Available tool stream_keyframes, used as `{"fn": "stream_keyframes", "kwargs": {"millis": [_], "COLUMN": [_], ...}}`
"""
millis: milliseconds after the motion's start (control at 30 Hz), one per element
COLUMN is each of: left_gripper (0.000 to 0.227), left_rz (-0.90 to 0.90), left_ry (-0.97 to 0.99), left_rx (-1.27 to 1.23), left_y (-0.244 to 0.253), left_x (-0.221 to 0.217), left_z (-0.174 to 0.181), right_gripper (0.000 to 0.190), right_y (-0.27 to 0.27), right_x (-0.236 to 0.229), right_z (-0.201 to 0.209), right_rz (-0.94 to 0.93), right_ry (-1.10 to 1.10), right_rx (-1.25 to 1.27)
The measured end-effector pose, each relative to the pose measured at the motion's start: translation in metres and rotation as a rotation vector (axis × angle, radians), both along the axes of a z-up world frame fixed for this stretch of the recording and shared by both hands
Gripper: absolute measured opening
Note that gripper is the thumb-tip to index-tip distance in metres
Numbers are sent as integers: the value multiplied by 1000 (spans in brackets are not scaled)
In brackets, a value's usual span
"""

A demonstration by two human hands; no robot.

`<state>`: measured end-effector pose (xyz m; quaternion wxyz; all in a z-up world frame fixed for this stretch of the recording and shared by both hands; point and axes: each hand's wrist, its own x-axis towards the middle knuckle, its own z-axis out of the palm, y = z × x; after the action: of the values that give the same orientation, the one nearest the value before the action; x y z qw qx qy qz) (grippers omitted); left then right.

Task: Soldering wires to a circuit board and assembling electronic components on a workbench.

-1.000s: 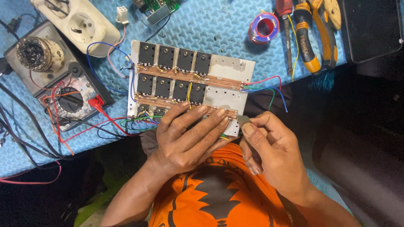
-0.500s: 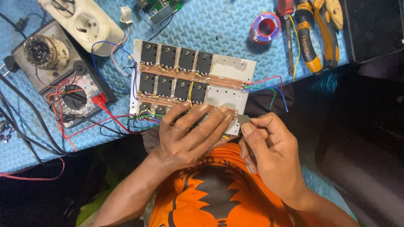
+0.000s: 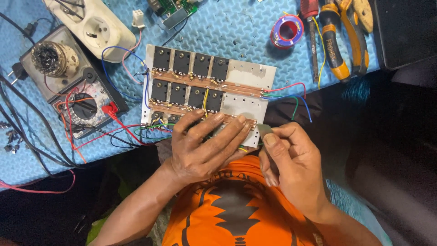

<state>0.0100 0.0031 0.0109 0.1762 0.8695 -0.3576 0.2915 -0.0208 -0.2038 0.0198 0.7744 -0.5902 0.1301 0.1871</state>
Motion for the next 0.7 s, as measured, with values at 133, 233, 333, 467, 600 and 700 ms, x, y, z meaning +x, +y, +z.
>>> {"fn": "stream_keyframes", "kwargs": {"millis": [133,233,333,467,600,700], "left_gripper": [30,31,31,30,35,33], "left_rz": [8,30,34,60,86,103], "left_ry": [33,16,21,91,146,175], "left_rx": [-9,12,5,-43,-36,33], "left_y": [1,1,1,-4,-9,-11], "left_x": [-3,-4,-5,-7,-5,-2], "left_z": [-2,-5,-5,4,22,34], "right_gripper": [7,7,9,10,8,7], "right_y": [-4,-8,-8,-8,-8,-8], "right_x": [-1,-2,-4,-2,-1,0], "right_z": [-8,-11,-7,-5,-5,-2], "right_rz": [-31,-2,14,36,19,30], "right_ry": [-123,-170,-171,-179,-127,-145], "right_rx": [-89,-155,-232,-261,-199,-209]}}
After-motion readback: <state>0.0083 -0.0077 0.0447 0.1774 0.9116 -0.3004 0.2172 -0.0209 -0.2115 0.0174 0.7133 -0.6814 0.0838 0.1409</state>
